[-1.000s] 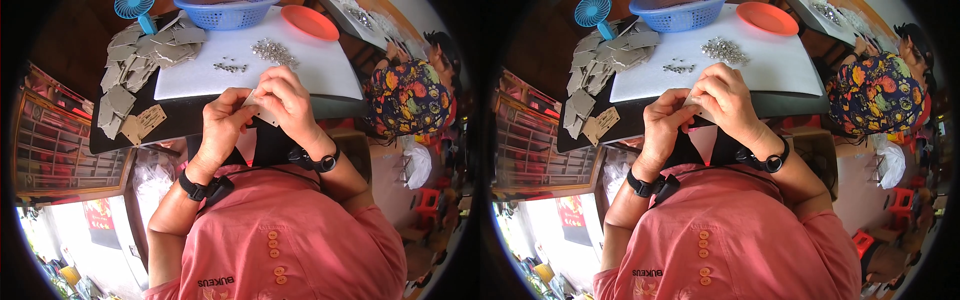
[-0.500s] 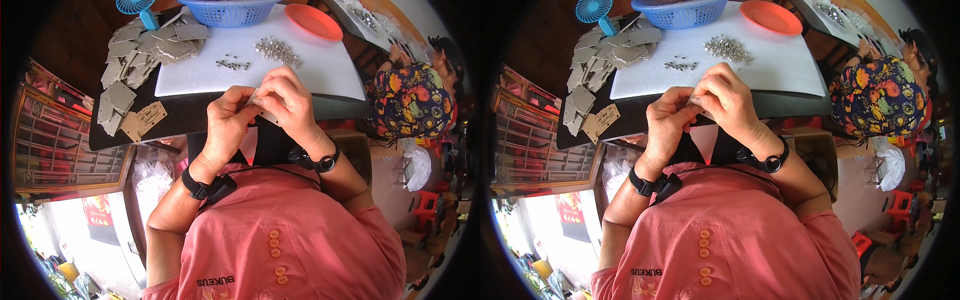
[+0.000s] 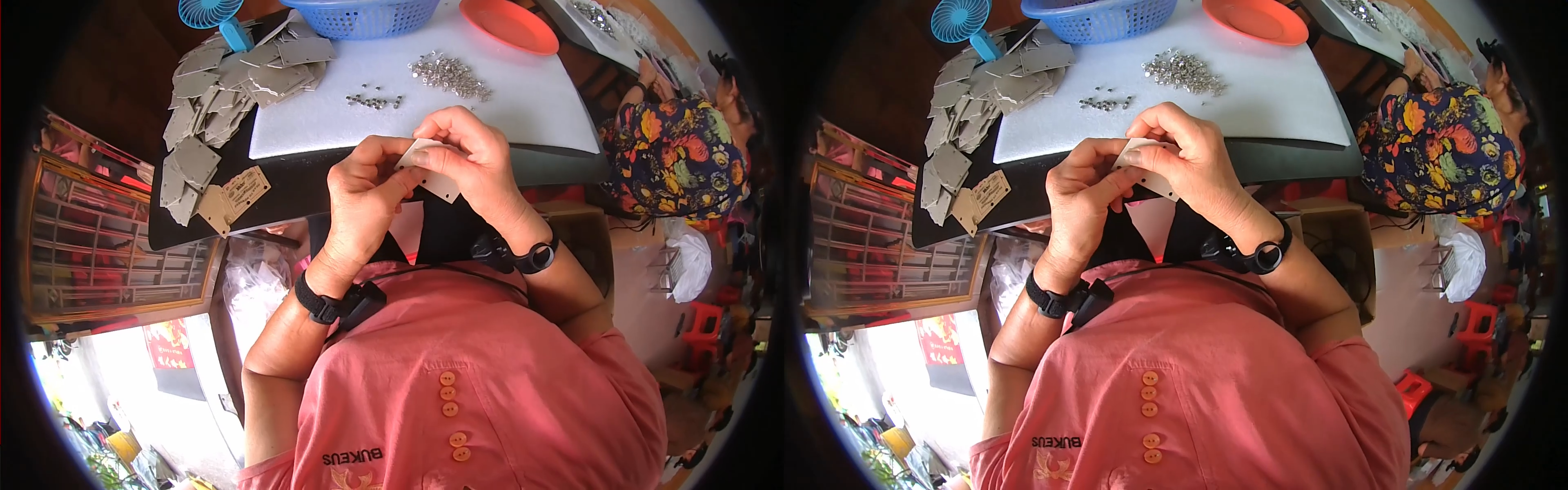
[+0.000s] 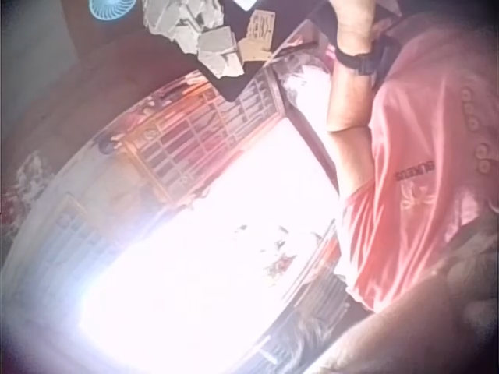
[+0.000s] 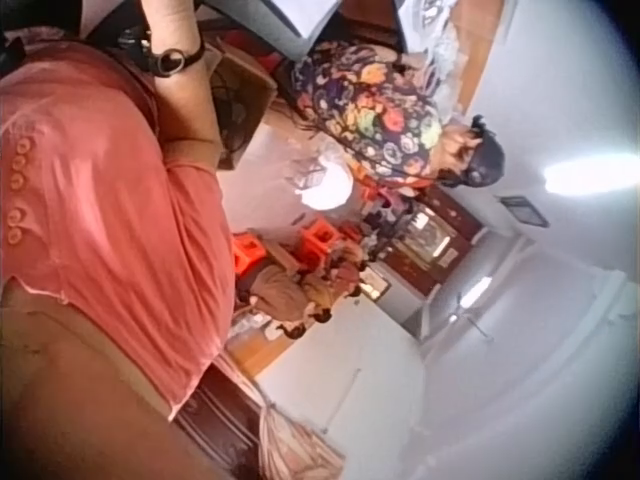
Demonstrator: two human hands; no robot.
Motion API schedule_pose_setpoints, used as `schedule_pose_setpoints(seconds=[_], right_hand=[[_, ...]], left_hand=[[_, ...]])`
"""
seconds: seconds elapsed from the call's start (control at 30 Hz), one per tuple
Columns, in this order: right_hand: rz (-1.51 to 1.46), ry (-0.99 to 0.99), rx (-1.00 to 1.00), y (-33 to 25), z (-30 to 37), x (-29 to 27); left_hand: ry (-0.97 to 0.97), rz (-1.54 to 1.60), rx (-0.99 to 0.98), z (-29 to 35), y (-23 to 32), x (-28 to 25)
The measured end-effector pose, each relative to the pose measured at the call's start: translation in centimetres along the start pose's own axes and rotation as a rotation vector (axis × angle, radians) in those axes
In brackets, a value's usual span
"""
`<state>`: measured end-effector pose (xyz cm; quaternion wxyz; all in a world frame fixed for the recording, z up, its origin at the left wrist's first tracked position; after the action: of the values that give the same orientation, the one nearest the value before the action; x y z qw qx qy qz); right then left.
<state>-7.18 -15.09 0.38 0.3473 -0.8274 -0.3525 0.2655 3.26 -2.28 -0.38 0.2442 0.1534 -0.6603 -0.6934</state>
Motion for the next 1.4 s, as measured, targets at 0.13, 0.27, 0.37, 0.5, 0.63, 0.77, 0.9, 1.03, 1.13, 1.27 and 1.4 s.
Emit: schedule_pose_setpoints(seconds=[0.13, 0.27, 0.37, 0.5, 0.63, 0.77, 0.9, 1.03, 1.13, 1.27, 1.4], right_hand=[[-0.099, 0.076, -0.016, -0.1, 0.3, -0.4], [-0.195, 0.116, 0.044, -0.8, 0.8, -0.9], [-0.304, 0.165, 0.107, -1.1, 1.4, -1.1], [-0.450, 0.255, 0.199, -1.1, 2.0, -1.0], [-0.408, 0.329, 0.145, -1.1, 2.4, -1.1], [-0.331, 0.158, 0.173, -2.1, 1.8, -0.8], [-0.223, 0.038, 0.047, -2.6, 0.3, -1.0], [0.179, -0.045, -0.075, -1.4, -0.2, -1.7], [0.210, -0.101, 0.129, -1.2, -0.5, -3.5], [0.525, -0.210, 0.108, -1.4, -3.6, -4.9], [0.801, -0.359, 0.055, 0.6, -7.4, -2.7]], left_hand=[[-0.025, 0.039, -0.080, -0.1, 0.4, 0.0], [0.000, -0.058, 0.017, 0.8, 1.1, 0.8], [0.007, -0.178, 0.245, 1.1, 1.1, 1.5], [0.032, -0.373, 0.411, 1.5, 1.7, 2.3], [0.031, -0.055, 0.076, 1.6, 0.9, 2.9], [0.118, -0.231, 0.263, 2.2, 1.9, 2.1], [0.139, -0.579, 0.508, 2.7, 4.6, 1.4], [0.228, -1.293, 0.810, 1.9, 4.1, 0.7], [0.220, -1.233, 0.756, 1.4, 1.6, 0.4], [0.203, -1.174, 0.769, 1.5, 0.9, 0.3], [0.207, -1.077, 0.789, 0.6, 0.3, 0.8]])
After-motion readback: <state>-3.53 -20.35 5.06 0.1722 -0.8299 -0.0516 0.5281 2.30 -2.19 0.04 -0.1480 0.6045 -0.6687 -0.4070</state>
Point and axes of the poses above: each hand's wrist, its own z-axis away from the middle knuckle, its own x-axis out of the palm, y = z × x, the point moved 2 cm from there along -z, towards the middle knuckle, and after that the axes turned 10 degrees about -x, right-handed, at the moved point
